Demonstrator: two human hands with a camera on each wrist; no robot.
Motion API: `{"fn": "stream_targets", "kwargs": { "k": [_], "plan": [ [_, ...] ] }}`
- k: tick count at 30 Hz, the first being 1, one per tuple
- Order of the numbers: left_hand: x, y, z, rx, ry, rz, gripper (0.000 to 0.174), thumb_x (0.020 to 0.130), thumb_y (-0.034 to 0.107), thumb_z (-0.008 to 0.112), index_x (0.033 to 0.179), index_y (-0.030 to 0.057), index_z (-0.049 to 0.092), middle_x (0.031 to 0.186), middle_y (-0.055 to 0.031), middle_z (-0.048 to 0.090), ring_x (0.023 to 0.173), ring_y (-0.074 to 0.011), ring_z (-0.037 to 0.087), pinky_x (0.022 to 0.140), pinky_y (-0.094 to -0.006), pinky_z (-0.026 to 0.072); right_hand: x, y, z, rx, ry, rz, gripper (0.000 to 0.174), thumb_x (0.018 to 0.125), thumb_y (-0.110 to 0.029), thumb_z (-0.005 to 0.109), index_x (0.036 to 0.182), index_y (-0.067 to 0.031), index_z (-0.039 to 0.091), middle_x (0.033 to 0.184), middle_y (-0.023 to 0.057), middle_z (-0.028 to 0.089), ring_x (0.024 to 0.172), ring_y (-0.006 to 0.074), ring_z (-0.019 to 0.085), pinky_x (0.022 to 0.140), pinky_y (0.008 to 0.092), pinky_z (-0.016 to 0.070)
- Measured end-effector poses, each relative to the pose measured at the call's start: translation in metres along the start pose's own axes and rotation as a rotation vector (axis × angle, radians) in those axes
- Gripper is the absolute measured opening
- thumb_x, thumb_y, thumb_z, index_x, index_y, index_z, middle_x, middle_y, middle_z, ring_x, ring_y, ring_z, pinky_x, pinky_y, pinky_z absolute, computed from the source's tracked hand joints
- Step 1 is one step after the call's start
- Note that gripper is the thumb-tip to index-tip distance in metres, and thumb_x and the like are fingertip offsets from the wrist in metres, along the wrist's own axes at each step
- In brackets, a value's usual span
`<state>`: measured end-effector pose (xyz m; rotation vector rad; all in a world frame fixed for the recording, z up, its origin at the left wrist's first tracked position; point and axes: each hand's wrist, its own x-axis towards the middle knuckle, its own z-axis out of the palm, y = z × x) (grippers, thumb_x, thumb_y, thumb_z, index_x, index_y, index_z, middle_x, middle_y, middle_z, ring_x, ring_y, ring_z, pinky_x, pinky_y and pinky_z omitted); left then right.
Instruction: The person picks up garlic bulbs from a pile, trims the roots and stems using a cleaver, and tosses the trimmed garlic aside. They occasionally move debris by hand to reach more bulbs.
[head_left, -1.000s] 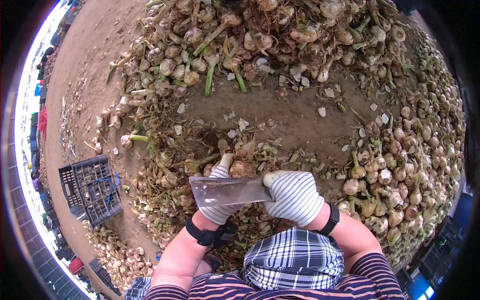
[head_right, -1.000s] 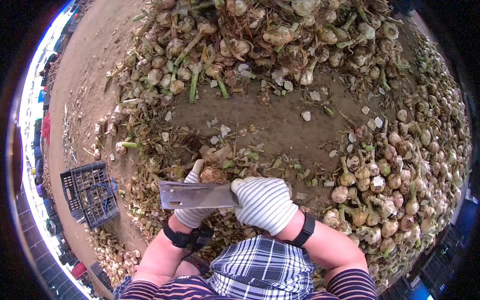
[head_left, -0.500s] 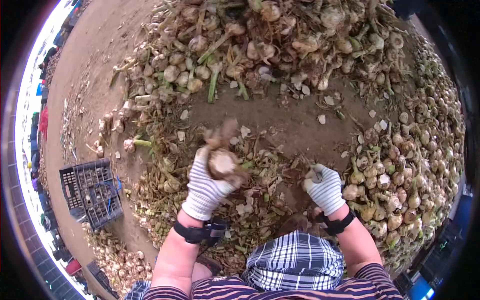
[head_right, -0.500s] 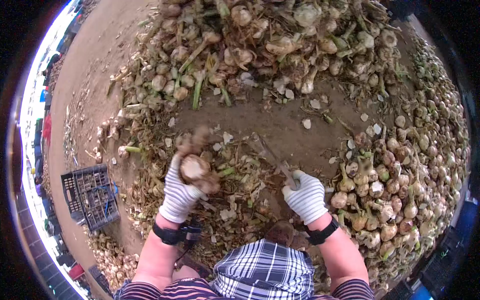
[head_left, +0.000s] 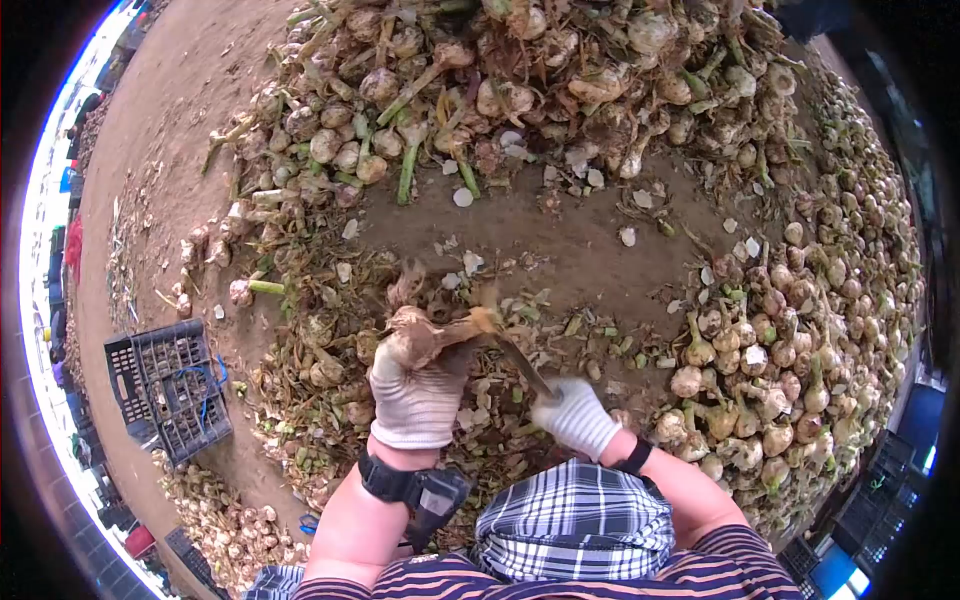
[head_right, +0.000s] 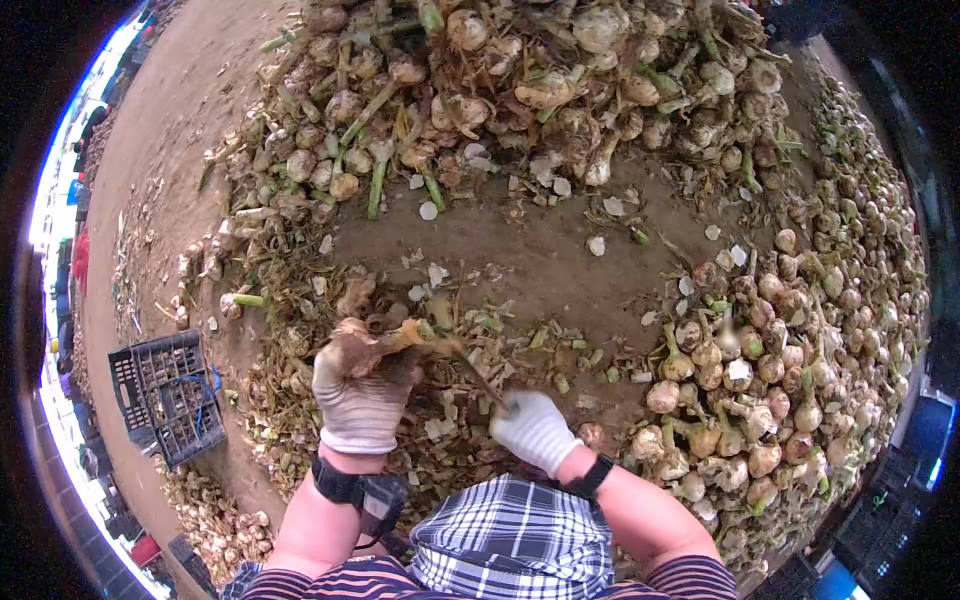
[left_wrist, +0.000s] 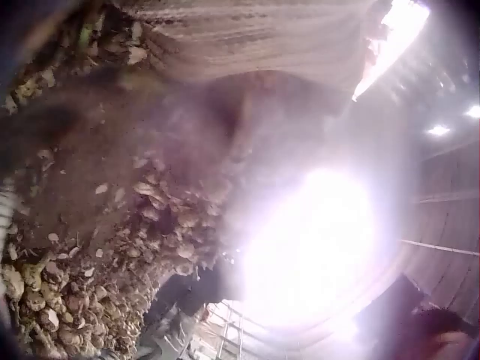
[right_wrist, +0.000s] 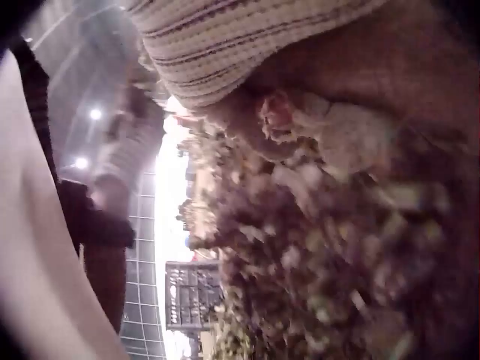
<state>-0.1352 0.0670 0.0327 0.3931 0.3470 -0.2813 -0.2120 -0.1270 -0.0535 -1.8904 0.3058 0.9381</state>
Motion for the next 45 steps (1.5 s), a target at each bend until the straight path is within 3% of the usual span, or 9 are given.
{"fn": "stream_targets", "kwargs": {
  "k": [4,6,11,16,20,23,33,38,45],
  "plan": [
    [0.009,-0.014,0.064,0.741,-0.383,-0.256,0.055,0.078,0.021,0.071,0.122,0.0005,0.046,0.127,-0.016,0.05,0.113,-0.0236,0.054,0.096,-0.0334,0.0442,0.001,0.082,0.034,-0.775,-0.153,-0.604,0.012,0.083,-0.008,0.054,0.087,-0.0027,0.064,0.069,0.016,0.061,0.067,0.0323,0.061,0.066,0.0337,0.0498],
    [0.016,-0.015,0.083,0.986,-0.597,-0.257,0.072,0.072,0.019,0.075,0.134,0.0017,0.042,0.132,-0.0169,0.048,0.112,-0.0264,0.054,0.099,-0.0339,0.042,0.0,0.057,0.015,0.772,-0.032,-0.046,0.012,0.085,-0.008,0.055,0.093,0.0005,0.06,0.085,0.0079,0.063,0.083,0.0167,0.057,0.072,0.0287,0.0494],
    [0.022,0.035,-0.011,2.418,-0.136,0.367,0.06,0.062,0.032,0.076,0.115,0.0102,0.061,0.102,-0.0114,0.063,0.107,-0.029,0.056,0.104,-0.0525,0.0295,-0.006,0.005,-0.055,0.543,0.223,0.135,0.02,0.068,0.001,0.063,0.087,-0.0004,0.057,0.066,-0.0015,0.055,0.054,0.0079,0.05,0.046,0.0245,0.0417],
    [0.0,0.03,-0.068,3.212,-0.287,-0.073,0.07,0.066,0.047,0.072,0.126,0.0191,0.048,0.128,-0.0073,0.053,0.121,-0.0239,0.047,0.11,-0.0593,0.015,-0.004,-0.002,-0.046,0.533,0.23,0.172,0.01,0.069,0.0,0.064,0.077,-0.0026,0.058,0.06,0.0008,0.055,0.044,0.0099,0.049,0.041,0.0255,0.0408],
    [0.006,0.022,-0.123,3.049,-0.993,0.676,0.056,0.064,0.037,0.074,0.116,0.0263,0.054,0.133,-0.0078,0.048,0.131,-0.0238,0.036,0.111,-0.059,0.0114,0.001,0.002,-0.046,0.387,0.214,0.053,0.01,0.07,-0.002,0.061,0.08,-0.0009,0.06,0.063,-0.0002,0.055,0.046,0.0083,0.048,0.042,0.0249,0.0404],
    [0.034,0.043,-0.073,2.916,-0.861,0.027,0.051,0.06,0.038,0.076,0.107,0.0254,0.06,0.133,-0.0089,0.047,0.133,-0.0278,0.033,0.111,-0.0583,0.0101,0.003,-0.012,-0.051,0.374,0.216,0.082,0.012,0.071,-0.005,0.059,0.082,0.0003,0.06,0.062,-0.0024,0.053,0.053,0.0053,0.045,0.048,0.0215,0.0392],
    [0.036,0.023,-0.037,1.968,-0.242,0.37,0.067,0.058,0.041,0.078,0.113,0.0079,0.059,0.124,-0.0146,0.056,0.132,-0.033,0.038,0.113,-0.0526,0.0018,-0.017,-0.049,-0.067,-0.249,0.267,-0.373,0.004,0.069,-0.008,0.056,0.07,-0.0051,0.054,0.054,0.01,0.051,0.048,0.0257,0.053,0.047,0.034,0.0436],
    [0.018,0.016,-0.018,1.191,-0.082,-0.183,0.062,0.076,0.03,0.074,0.124,0.0019,0.048,0.118,-0.0122,0.057,0.114,-0.0244,0.053,0.104,-0.0402,0.0348,-0.019,-0.072,-0.068,-0.646,0.259,-0.534,0.015,0.067,-0.02,0.061,0.068,-0.0069,0.053,0.06,0.0149,0.055,0.057,0.0349,0.058,0.05,0.041,0.0458],
    [0.015,0.005,-0.024,2.043,-0.254,0.195,0.061,0.071,0.019,0.078,0.121,0.0035,0.045,0.103,-0.0059,0.059,0.097,-0.0183,0.056,0.092,-0.0308,0.0446,-0.02,-0.084,-0.058,-0.686,0.254,-0.567,0.015,0.065,-0.019,0.061,0.069,-0.0061,0.056,0.062,0.014,0.057,0.061,0.0334,0.06,0.053,0.0415,0.0479]
  ]
}}
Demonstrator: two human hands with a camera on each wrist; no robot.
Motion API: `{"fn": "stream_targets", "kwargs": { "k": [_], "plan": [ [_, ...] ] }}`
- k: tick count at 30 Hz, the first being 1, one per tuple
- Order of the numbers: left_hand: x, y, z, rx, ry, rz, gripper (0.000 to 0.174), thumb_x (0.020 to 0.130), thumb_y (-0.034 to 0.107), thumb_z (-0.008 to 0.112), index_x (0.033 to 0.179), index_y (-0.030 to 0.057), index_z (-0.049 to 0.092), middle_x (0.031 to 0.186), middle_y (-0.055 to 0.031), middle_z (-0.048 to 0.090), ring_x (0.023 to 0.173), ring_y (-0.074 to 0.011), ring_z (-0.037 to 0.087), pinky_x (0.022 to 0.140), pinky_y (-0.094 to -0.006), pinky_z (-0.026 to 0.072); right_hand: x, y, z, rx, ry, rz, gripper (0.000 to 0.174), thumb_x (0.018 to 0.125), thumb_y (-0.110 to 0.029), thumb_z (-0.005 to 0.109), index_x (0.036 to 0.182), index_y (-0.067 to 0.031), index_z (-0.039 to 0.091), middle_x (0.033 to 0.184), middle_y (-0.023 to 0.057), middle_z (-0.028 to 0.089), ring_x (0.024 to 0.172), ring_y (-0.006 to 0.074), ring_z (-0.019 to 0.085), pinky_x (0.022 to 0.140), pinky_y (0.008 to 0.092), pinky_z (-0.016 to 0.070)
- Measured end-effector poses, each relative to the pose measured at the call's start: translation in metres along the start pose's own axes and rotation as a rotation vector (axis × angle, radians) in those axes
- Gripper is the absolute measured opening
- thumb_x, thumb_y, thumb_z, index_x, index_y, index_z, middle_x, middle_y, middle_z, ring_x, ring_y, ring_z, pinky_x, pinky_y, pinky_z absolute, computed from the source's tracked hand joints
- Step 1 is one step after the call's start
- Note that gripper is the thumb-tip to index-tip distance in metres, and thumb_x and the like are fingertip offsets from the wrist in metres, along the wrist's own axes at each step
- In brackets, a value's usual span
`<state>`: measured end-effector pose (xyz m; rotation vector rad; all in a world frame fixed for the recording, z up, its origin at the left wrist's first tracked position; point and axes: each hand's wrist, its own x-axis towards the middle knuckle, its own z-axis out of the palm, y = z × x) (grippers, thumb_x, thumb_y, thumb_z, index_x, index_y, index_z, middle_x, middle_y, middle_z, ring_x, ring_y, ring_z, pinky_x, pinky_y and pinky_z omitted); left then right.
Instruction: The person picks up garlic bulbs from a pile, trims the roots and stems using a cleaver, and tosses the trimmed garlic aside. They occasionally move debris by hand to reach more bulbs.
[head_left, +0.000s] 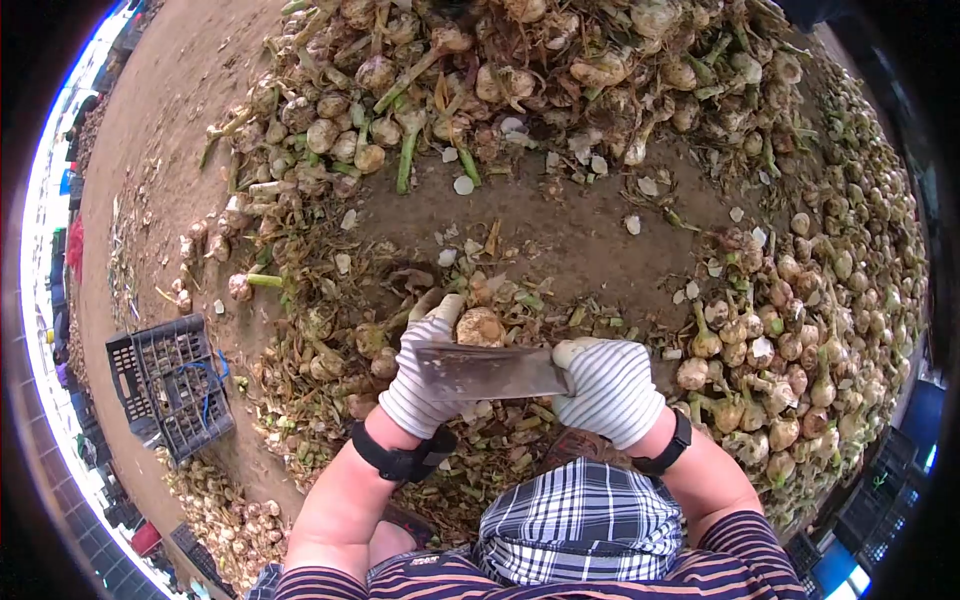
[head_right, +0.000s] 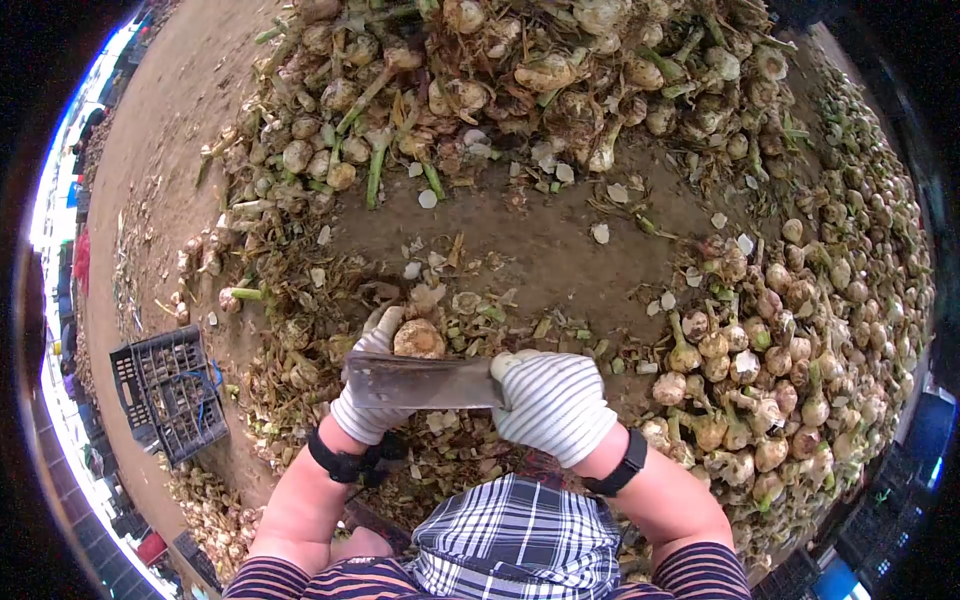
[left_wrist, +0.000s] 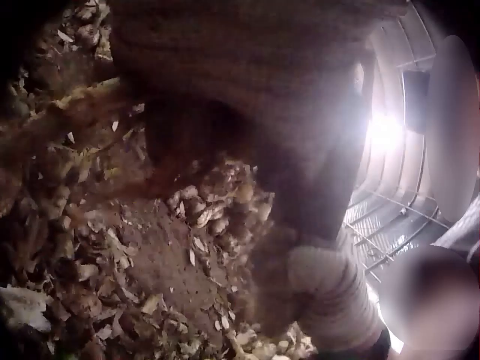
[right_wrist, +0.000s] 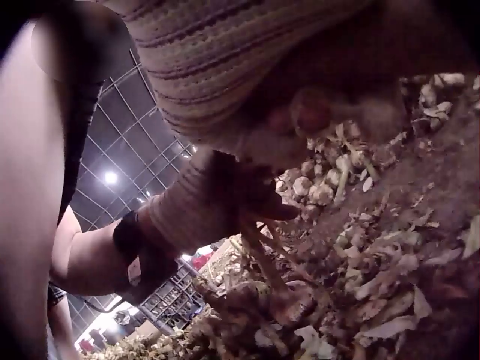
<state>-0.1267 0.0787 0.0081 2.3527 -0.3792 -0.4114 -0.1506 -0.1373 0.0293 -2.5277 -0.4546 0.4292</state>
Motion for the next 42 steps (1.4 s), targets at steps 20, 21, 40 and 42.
{"fn": "stream_targets", "kwargs": {
  "k": [20,21,40,42],
  "plan": [
    [0.006,0.002,-0.027,-0.762,0.254,-0.304,0.076,0.06,0.037,0.085,0.122,0.0066,0.052,0.105,-0.0044,0.061,0.094,-0.0177,0.06,0.086,-0.0363,0.0476,-0.024,0.032,0.027,0.762,-0.029,0.541,0.013,0.07,-0.007,0.052,0.076,-0.001,0.062,0.062,0.0043,0.059,0.058,0.012,0.052,0.057,0.0258,0.0448],
    [0.006,0.0,-0.027,-0.76,0.252,-0.301,0.076,0.06,0.037,0.085,0.122,0.0066,0.052,0.105,-0.0044,0.061,0.094,-0.0177,0.06,0.086,-0.0363,0.0476,-0.022,0.03,0.029,0.822,-0.04,0.505,0.013,0.069,-0.009,0.053,0.076,-0.0018,0.062,0.061,0.0056,0.059,0.057,0.0138,0.053,0.057,0.0268,0.0451],
    [-0.017,0.012,-0.014,-1.641,-0.194,-0.575,0.053,0.074,0.012,0.067,0.124,0.0058,0.048,0.092,0.0011,0.057,0.077,-0.0094,0.054,0.08,-0.0268,0.0475,-0.012,0.023,0.016,0.603,-0.123,0.363,0.008,0.068,-0.006,0.058,0.074,-0.002,0.06,0.055,-0.0017,0.048,0.054,0.0051,0.044,0.051,0.0218,0.038],
    [-0.015,0.011,-0.011,-1.523,-0.188,-0.662,0.044,0.079,0.012,0.066,0.12,0.006,0.051,0.083,0.0034,0.056,0.066,-0.0057,0.049,0.071,-0.0252,0.0491,-0.012,0.025,0.027,0.599,-0.133,0.338,0.017,0.067,-0.02,0.058,0.075,-0.0053,0.06,0.062,0.0155,0.058,0.061,0.0342,0.058,0.059,0.0379,0.0477]
  ]
}}
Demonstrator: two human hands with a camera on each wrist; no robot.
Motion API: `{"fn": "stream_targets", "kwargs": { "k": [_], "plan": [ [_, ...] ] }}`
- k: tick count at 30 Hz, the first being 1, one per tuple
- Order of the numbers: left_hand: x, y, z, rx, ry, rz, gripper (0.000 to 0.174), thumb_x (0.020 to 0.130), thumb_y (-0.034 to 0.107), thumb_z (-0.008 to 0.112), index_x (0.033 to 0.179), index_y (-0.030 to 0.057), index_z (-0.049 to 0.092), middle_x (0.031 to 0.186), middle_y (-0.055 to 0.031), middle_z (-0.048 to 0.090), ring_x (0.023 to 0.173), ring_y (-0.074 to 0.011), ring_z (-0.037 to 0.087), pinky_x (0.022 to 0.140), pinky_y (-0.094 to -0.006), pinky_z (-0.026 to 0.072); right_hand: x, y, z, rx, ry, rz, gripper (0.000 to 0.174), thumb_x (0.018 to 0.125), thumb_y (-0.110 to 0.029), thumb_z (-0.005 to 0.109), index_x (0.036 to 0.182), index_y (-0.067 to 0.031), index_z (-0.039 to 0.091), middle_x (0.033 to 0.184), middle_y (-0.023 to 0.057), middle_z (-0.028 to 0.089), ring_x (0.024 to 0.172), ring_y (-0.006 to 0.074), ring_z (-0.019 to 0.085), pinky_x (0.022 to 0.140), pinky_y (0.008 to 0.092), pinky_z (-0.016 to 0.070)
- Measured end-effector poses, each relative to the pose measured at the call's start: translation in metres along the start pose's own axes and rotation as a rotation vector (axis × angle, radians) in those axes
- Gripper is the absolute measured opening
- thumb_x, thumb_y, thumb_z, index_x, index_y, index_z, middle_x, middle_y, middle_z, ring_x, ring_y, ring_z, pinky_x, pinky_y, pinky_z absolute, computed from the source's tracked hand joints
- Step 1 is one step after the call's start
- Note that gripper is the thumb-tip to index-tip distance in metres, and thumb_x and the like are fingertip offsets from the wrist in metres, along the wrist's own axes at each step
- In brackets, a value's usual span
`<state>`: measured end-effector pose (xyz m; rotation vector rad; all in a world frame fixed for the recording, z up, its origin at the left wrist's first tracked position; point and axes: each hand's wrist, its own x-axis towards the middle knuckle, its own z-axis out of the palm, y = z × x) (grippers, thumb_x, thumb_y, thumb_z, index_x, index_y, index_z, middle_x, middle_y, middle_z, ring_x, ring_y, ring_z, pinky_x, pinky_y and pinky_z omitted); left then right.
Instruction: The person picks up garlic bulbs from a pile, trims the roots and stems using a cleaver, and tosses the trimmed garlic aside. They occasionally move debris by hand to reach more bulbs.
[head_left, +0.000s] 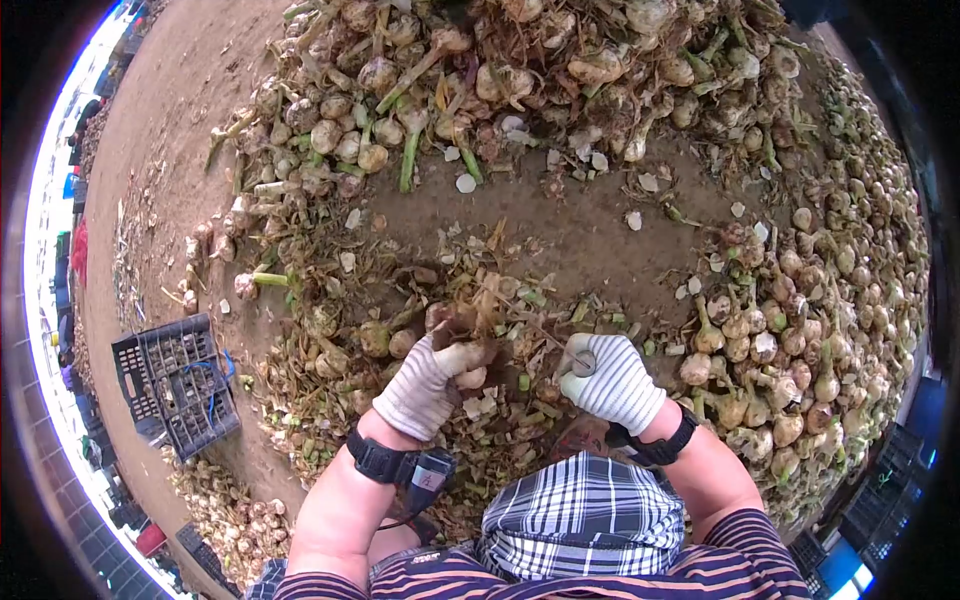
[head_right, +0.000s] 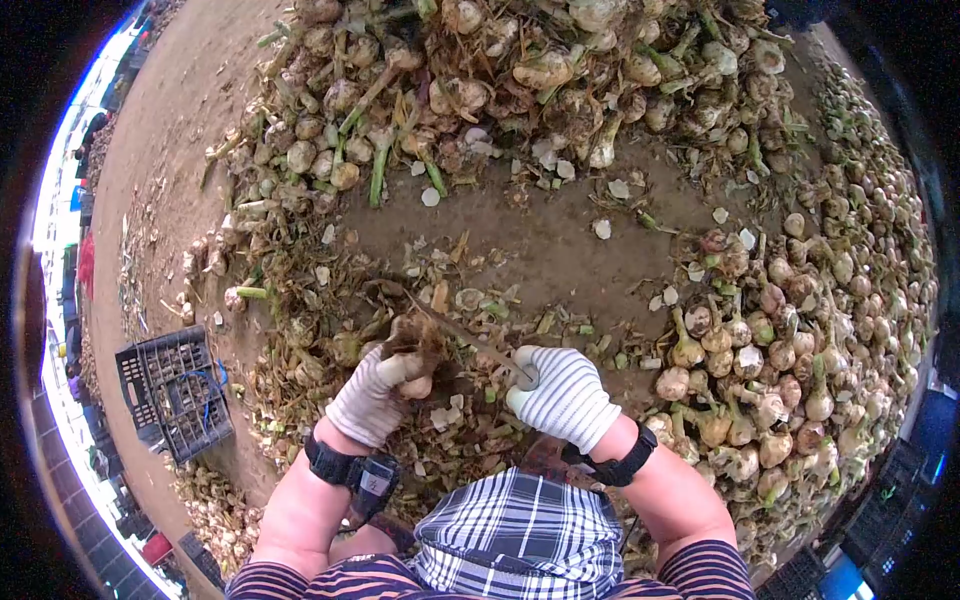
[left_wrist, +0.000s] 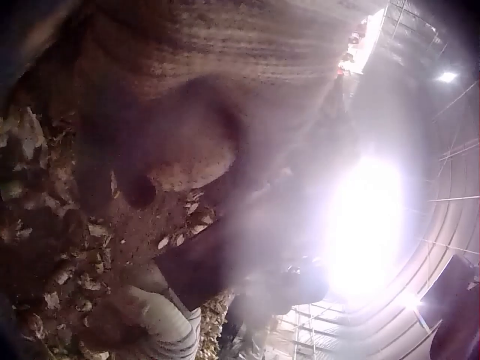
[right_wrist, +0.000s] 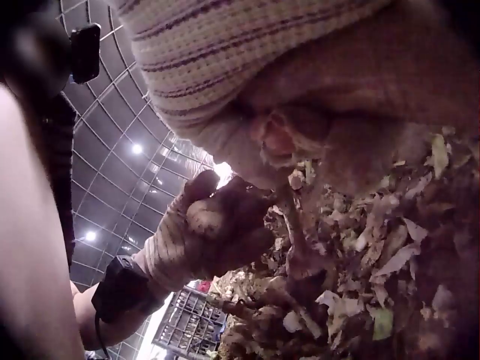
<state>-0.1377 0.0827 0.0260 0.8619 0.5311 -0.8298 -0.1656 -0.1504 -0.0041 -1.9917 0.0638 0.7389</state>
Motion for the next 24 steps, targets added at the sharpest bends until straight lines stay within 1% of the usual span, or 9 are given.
{"fn": "stream_targets", "kwargs": {
  "k": [4,7,12,15,18,20,22,23,24],
  "plan": [
    [-0.001,-0.003,-0.006,0.074,0.053,-0.117,0.034,0.079,0.002,0.065,0.112,0.0036,0.057,0.083,0.0003,0.06,0.063,-0.0066,0.053,0.064,-0.0224,0.0498,0.007,-0.002,0.005,-0.048,-0.061,0.032,0.018,0.067,-0.02,0.058,0.075,-0.0042,0.059,0.063,0.017,0.058,0.063,0.0356,0.059,0.06,0.0391,0.0476],
    [0.002,-0.011,-0.001,0.746,0.272,0.231,0.027,0.079,0.003,0.066,0.106,-0.0023,0.063,0.095,-0.0061,0.067,0.082,-0.0102,0.061,0.075,-0.0237,0.05,0.006,-0.016,0.005,-0.116,-0.095,0.019,0.02,0.068,-0.021,0.058,0.076,-0.0033,0.059,0.063,0.0184,0.058,0.064,0.0363,0.059,0.06,0.041,0.0475],
    [-0.006,-0.011,-0.016,0.523,0.455,0.425,0.028,0.079,0.0,0.068,0.106,-0.0021,0.062,0.096,-0.0046,0.067,0.085,-0.0093,0.06,0.078,-0.0251,0.0498,-0.002,0.03,0.008,-0.278,-0.144,0.213,0.024,0.071,-0.021,0.056,0.086,-0.0028,0.065,0.072,0.0198,0.063,0.074,0.0404,0.062,0.066,0.0424,0.0499],
    [-0.003,0.001,-0.035,0.505,0.6,0.448,0.029,0.083,0.003,0.065,0.112,-0.0009,0.06,0.098,-0.0052,0.065,0.084,-0.0107,0.06,0.076,-0.024,0.0505,-0.014,0.097,0.024,-0.207,-0.005,0.392,0.025,0.075,-0.017,0.055,0.089,0.0004,0.066,0.066,0.0189,0.061,0.062,0.0322,0.061,0.06,0.036,0.0485],
    [-0.012,0.018,0.009,0.363,0.243,0.298,0.035,0.091,0.017,0.059,0.123,0.0031,0.053,0.109,-0.0026,0.062,0.095,-0.0118,0.06,0.08,-0.0241,0.0488,-0.018,0.098,0.033,-0.054,0.025,0.39,0.027,0.075,-0.014,0.054,0.093,0.0028,0.065,0.062,0.0183,0.058,0.057,0.0262,0.058,0.056,0.0323,0.0463],
    [-0.023,0.014,0.017,0.399,-0.193,0.128,0.046,0.09,0.024,0.062,0.13,0.0048,0.05,0.11,-0.0033,0.062,0.092,-0.0105,0.059,0.079,-0.0257,0.0479,-0.022,0.106,0.038,0.018,0.043,0.34,0.025,0.074,-0.014,0.057,0.09,0.0036,0.063,0.059,0.0126,0.058,0.055,0.0215,0.056,0.055,0.0309,0.0456],
    [-0.008,0.026,0.024,1.005,-0.184,-0.05,0.047,0.088,0.023,0.063,0.129,0.0039,0.051,0.11,-0.0062,0.064,0.092,-0.0103,0.058,0.08,-0.0271,0.0479,-0.023,0.081,0.033,0.245,0.07,0.446,0.021,0.074,-0.013,0.06,0.087,0.0029,0.06,0.058,0.0051,0.055,0.05,0.0162,0.053,0.05,0.0292,0.0448],
    [0.006,0.016,0.014,1.129,-0.17,0.391,0.047,0.083,0.016,0.064,0.127,0.0051,0.053,0.1,-0.008,0.066,0.086,-0.0159,0.061,0.078,-0.0297,0.0494,-0.025,0.061,0.019,0.408,0.007,0.554,0.018,0.072,-0.01,0.063,0.085,0.0019,0.059,0.059,0.0014,0.053,0.046,0.0141,0.051,0.045,0.0288,0.0442],
    [0.007,0.028,0.015,1.841,0.043,0.385,0.05,0.075,0.019,0.07,0.123,0.0105,0.055,0.101,-0.0096,0.063,0.093,-0.0232,0.06,0.084,-0.0354,0.0481,-0.026,0.058,0.015,0.41,0.012,0.552,0.018,0.072,-0.01,0.063,0.085,0.0019,0.059,0.059,0.0014,0.053,0.046,0.0141,0.051,0.045,0.0288,0.0442]
  ]
}}
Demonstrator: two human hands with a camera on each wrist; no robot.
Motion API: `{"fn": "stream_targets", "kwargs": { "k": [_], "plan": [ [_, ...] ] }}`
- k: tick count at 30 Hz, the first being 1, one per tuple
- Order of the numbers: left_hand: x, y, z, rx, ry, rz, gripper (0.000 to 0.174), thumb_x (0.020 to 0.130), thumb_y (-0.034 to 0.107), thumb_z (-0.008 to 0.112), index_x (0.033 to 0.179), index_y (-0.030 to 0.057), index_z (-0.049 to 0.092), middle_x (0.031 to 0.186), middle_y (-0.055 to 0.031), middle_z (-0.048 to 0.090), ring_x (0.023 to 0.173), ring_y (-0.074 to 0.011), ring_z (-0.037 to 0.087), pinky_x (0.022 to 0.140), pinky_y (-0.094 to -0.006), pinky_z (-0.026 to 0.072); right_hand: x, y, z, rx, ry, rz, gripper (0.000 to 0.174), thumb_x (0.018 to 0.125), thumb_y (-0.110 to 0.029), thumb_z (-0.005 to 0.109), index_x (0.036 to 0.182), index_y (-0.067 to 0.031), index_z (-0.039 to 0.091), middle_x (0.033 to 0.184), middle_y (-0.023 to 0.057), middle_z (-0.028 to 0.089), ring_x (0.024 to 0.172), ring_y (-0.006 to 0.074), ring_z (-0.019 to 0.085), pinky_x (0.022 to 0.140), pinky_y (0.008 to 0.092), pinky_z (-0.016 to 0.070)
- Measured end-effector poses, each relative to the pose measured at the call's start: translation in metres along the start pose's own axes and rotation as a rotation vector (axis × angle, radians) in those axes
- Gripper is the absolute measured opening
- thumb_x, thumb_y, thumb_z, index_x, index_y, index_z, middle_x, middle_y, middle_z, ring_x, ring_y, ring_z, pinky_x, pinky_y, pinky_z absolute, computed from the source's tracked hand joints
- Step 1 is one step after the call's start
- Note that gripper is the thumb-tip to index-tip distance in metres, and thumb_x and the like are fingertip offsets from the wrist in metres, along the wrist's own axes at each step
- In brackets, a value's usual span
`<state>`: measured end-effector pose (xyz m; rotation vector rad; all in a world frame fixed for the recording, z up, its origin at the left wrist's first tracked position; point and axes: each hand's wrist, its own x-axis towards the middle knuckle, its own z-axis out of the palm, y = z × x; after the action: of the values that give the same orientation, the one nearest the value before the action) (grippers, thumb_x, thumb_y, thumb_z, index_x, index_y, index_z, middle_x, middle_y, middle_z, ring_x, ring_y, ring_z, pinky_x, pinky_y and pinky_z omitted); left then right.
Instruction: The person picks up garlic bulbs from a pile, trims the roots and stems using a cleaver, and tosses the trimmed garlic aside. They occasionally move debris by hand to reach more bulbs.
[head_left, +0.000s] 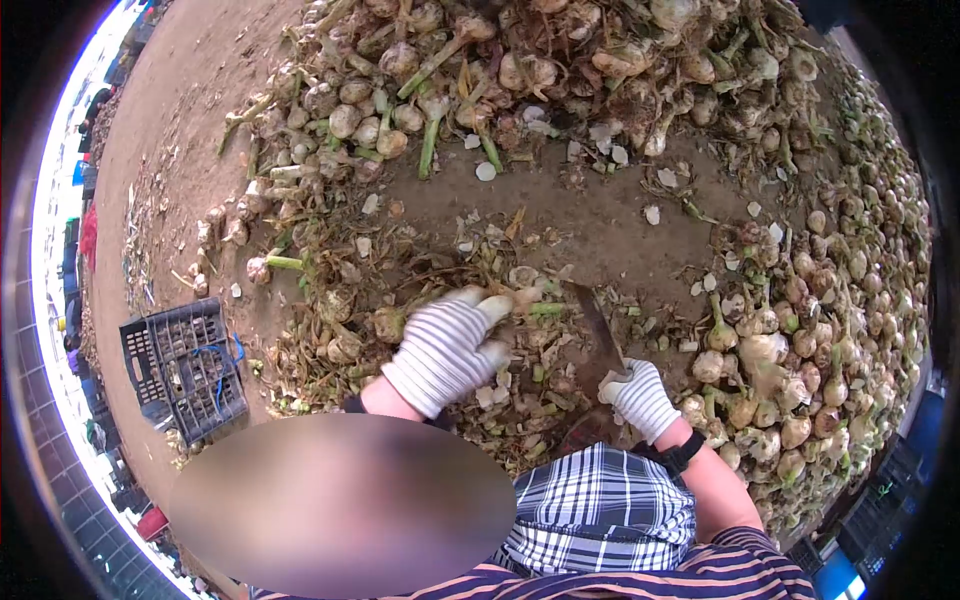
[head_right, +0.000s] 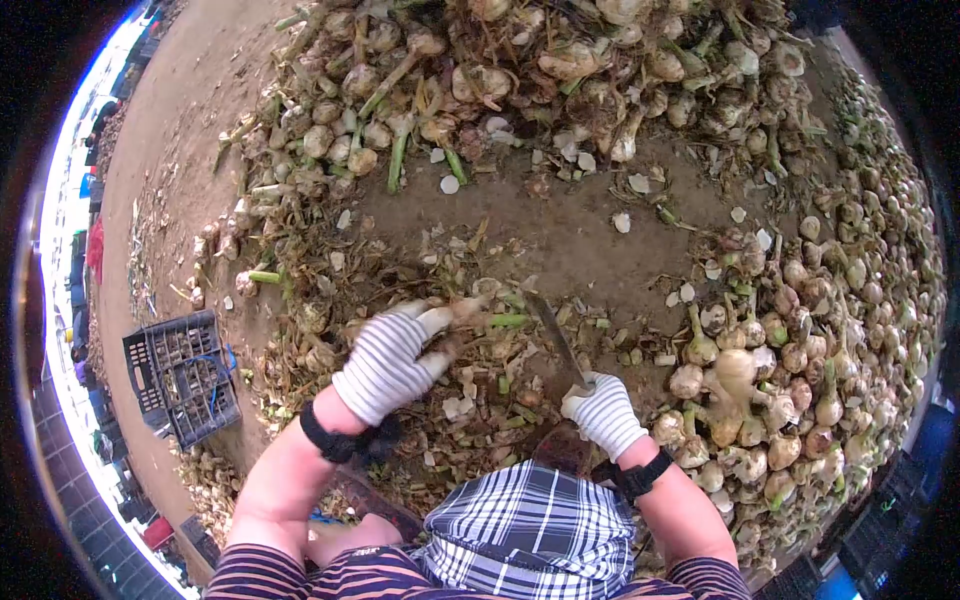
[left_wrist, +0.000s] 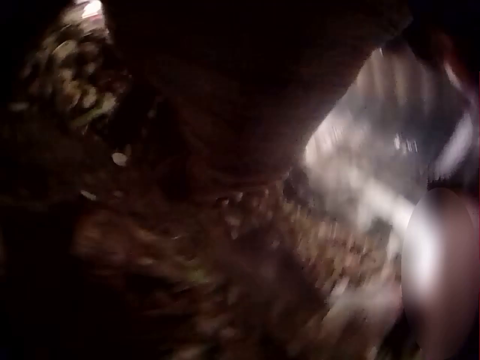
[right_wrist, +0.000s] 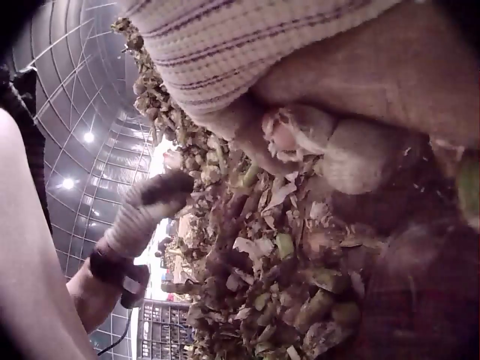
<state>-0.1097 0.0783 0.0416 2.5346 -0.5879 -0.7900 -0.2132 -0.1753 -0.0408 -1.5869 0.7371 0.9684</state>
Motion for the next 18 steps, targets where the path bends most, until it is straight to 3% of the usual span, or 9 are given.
{"fn": "stream_targets", "kwargs": {
  "k": [2,4,6,10,12,13,15,17,18],
  "plan": [
    [0.014,-0.05,0.029,0.735,0.233,0.548,0.052,0.068,0.028,0.074,0.116,0.0159,0.057,0.111,-0.008,0.058,0.106,-0.028,0.055,0.092,-0.041,0.0439,-0.005,0.002,-0.005,0.085,0.035,0.044,0.017,0.07,-0.006,0.064,0.084,0.0009,0.058,0.059,0.0026,0.053,0.042,0.014,0.049,0.039,0.0294,0.0427],
    [0.02,-0.071,0.038,0.83,-0.099,0.682,0.037,0.073,0.029,0.066,0.107,0.0187,0.057,0.122,-0.0074,0.052,0.115,-0.0263,0.049,0.099,-0.0425,0.0385,-0.004,0.01,-0.007,0.135,0.076,0.045,0.017,0.068,-0.004,0.065,0.082,0.0009,0.057,0.059,0.0029,0.053,0.041,0.0142,0.049,0.037,0.0302,0.0427],
    [0.034,-0.085,0.037,0.73,-0.078,0.748,0.032,0.076,0.026,0.063,0.106,0.019,0.057,0.117,-0.0073,0.052,0.108,-0.0255,0.052,0.093,-0.0405,0.044,-0.003,0.005,-0.008,0.132,0.091,0.013,0.016,0.068,-0.003,0.065,0.082,0.0007,0.057,0.058,0.0024,0.052,0.04,0.0142,0.048,0.037,0.0296,0.0421],
    [0.064,-0.074,0.029,0.733,-0.108,0.643,0.046,0.068,0.032,0.07,0.111,0.0192,0.058,0.101,-0.0083,0.055,0.094,-0.0258,0.055,0.074,-0.038,0.0496,-0.004,-0.005,-0.01,0.19,0.082,-0.086,0.015,0.069,-0.004,0.063,0.082,-0.0002,0.058,0.06,0.0014,0.053,0.044,0.0121,0.049,0.039,0.0288,0.0429],
    [0.06,-0.054,0.008,0.509,0.004,0.259,0.042,0.07,0.025,0.069,0.109,0.0172,0.06,0.1,-0.0093,0.056,0.089,-0.0247,0.056,0.071,-0.0327,0.0491,-0.009,-0.013,-0.013,0.202,0.073,-0.086,0.013,0.071,-0.006,0.062,0.082,-0.0006,0.058,0.062,0.0002,0.054,0.048,0.011,0.049,0.043,0.0271,0.0426],
    [0.062,-0.06,0.016,0.512,0.004,0.26,0.042,0.07,0.025,0.069,0.109,0.0172,0.06,0.1,-0.0093,0.056,0.089,-0.0247,0.056,0.071,-0.0327,0.0491,-0.01,-0.015,-0.013,0.17,0.098,-0.125,0.012,0.071,-0.006,0.061,0.082,-0.0002,0.059,0.062,-0.0007,0.053,0.049,0.0107,0.049,0.045,0.0261,0.0421],
    [0.062,-0.085,0.055,2.355,0.323,0.162,0.041,0.073,0.029,0.072,0.108,0.0101,0.06,0.099,-0.0083,0.057,0.088,-0.0221,0.056,0.078,-0.0331,0.0472,-0.012,-0.022,-0.014,0.087,0.11,-0.179,0.01,0.073,-0.007,0.059,0.081,-0.0003,0.06,0.06,0.0007,0.055,0.051,0.0119,0.049,0.049,0.0252,0.0408],
    [0.038,-0.088,0.081,3.918,0.026,-0.041,0.033,0.08,0.026,0.07,0.105,0.0066,0.06,0.097,-0.0051,0.059,0.09,-0.0188,0.056,0.087,-0.0362,0.0453,-0.013,-0.03,-0.011,-0.05,0.16,-0.351,0.011,0.072,-0.007,0.057,0.081,-0.0008,0.061,0.06,0.0035,0.056,0.05,0.0128,0.049,0.049,0.0267,0.0413],
    [0.031,-0.087,0.088,4.203,-0.337,-0.132,0.028,0.082,0.024,0.069,0.103,0.0067,0.06,0.096,-0.0038,0.06,0.091,-0.0179,0.057,0.09,-0.0377,0.0449,-0.015,-0.034,-0.008,-0.187,0.209,-0.519,0.012,0.072,-0.007,0.055,0.081,-0.0013,0.061,0.059,0.0063,0.057,0.05,0.0138,0.049,0.049,0.0283,0.0419]
  ]
}}
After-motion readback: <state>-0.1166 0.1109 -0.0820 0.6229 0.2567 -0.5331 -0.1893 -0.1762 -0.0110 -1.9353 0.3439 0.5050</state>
